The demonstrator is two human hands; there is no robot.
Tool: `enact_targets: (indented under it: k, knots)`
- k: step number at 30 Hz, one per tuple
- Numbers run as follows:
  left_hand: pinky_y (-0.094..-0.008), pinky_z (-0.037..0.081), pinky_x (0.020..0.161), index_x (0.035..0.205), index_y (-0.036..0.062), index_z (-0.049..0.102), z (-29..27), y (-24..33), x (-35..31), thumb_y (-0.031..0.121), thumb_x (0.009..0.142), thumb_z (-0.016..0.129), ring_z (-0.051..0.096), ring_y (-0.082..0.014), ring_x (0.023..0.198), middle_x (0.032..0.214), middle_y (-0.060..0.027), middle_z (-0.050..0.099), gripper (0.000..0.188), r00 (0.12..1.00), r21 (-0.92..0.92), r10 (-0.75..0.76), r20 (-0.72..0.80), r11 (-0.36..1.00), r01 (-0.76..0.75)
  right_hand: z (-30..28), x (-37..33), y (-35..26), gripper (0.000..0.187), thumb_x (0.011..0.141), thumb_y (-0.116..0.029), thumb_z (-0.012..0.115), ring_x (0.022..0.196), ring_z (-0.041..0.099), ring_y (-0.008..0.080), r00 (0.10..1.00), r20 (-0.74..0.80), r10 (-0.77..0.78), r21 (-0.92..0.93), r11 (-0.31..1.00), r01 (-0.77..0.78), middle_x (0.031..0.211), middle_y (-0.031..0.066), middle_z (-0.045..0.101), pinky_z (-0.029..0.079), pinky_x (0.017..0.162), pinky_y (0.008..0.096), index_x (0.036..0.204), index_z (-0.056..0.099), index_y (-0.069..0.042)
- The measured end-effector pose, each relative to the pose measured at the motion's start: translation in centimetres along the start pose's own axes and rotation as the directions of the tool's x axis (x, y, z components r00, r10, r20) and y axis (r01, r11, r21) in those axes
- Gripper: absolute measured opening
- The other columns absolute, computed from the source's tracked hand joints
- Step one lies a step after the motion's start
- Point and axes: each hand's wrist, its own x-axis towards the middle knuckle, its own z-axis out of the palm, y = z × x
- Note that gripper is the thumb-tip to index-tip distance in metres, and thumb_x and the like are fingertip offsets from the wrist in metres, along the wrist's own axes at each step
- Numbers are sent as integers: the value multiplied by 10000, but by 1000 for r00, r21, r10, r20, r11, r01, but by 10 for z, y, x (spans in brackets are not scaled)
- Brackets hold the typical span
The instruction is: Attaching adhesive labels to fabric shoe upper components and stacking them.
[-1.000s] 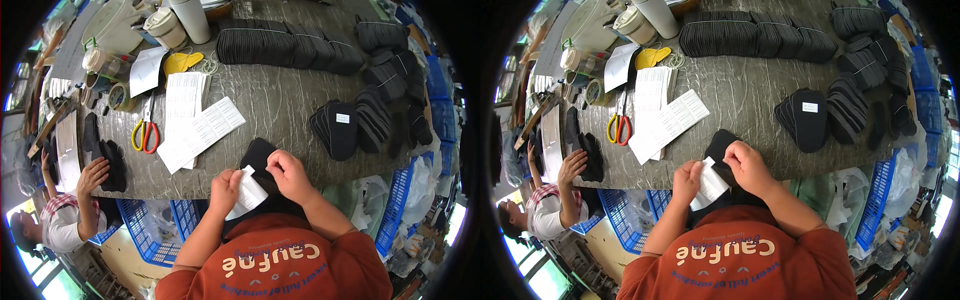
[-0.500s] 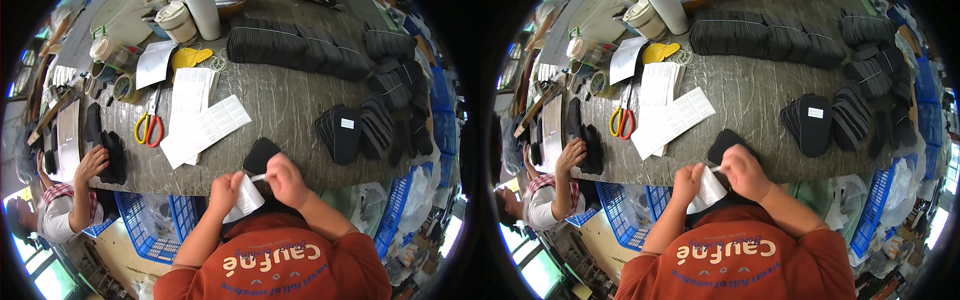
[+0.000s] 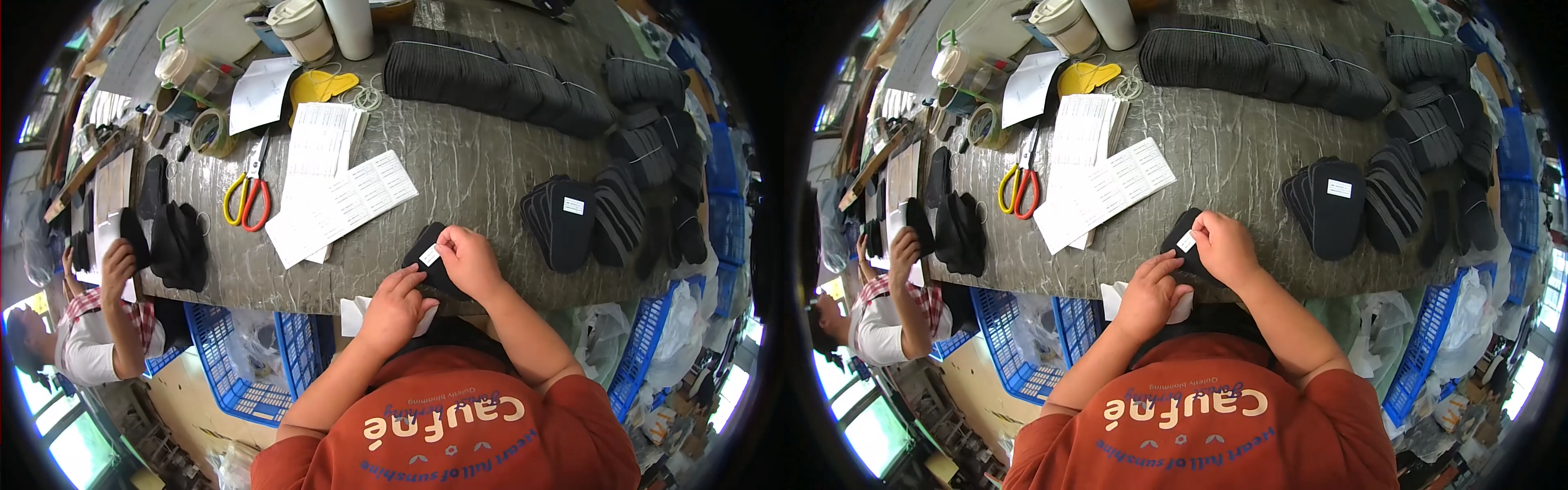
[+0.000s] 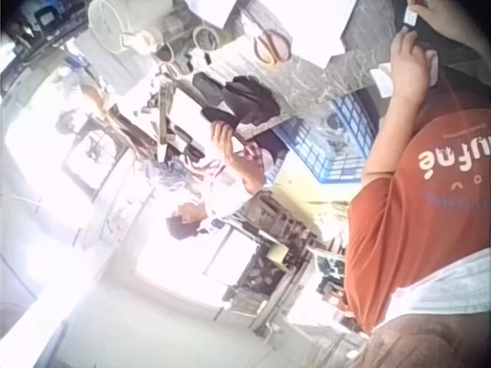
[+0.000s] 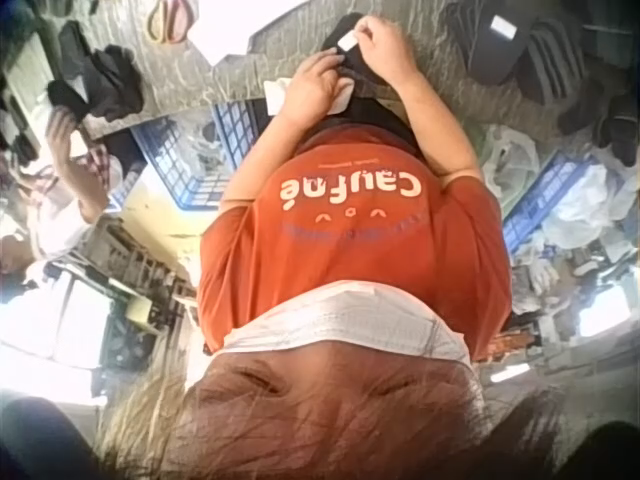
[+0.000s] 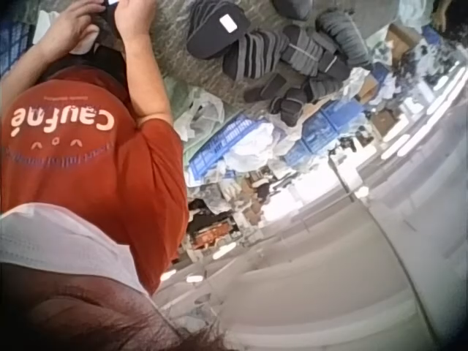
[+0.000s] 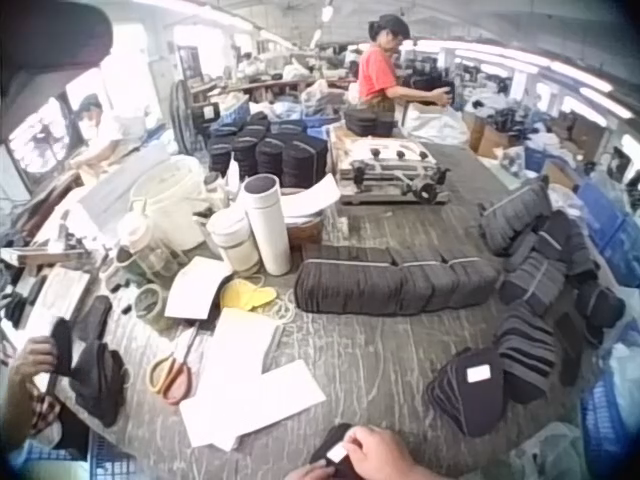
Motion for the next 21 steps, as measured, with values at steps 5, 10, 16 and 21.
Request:
enact_targets:
  k: [5, 10, 16, 21]
  knots:
    - [-400, 447, 943, 722, -10, 572, 0, 1, 0, 178, 756, 710, 545, -320, 1136, 1139, -138, 621, 236, 1000, 0, -6, 8, 1000, 6, 2, 0, 0, 74, 801, -88, 639, 694, 619, 325, 1000, -16, -12, -71, 997, 11, 754, 139, 626, 479, 604, 401, 798, 590, -33]
    - [-453, 394, 973, 680, 26, 582, -3, 5, 5, 241, 780, 685, 529, -287, 1140, 1273, -117, 567, 259, 997, 128, 5, 80, 992, -15, 4, 0, 6, 76, 795, -86, 644, 684, 623, 319, 998, -34, -45, -83, 996, 42, 754, 135, 632, 485, 600, 399, 814, 591, -35]
    - [-455, 374, 995, 691, 38, 613, 0, 7, 6, 261, 790, 672, 526, -262, 1150, 1287, -100, 563, 251, 994, 175, -28, 108, 984, 9, 7, 0, 10, 208, 772, -74, 686, 645, 638, 297, 991, -64, 118, 103, 989, -111, 697, 125, 638, 488, 581, 382, 934, 562, -39]
    - [-454, 374, 996, 734, 23, 631, 0, 7, 6, 255, 784, 674, 532, -260, 1127, 1278, -96, 569, 241, 994, 163, -42, 101, 986, 25, 7, 2, 2, 271, 757, -76, 700, 649, 634, 299, 991, -71, 117, 26, 993, -115, 708, 124, 636, 491, 591, 389, 977, 545, -39]
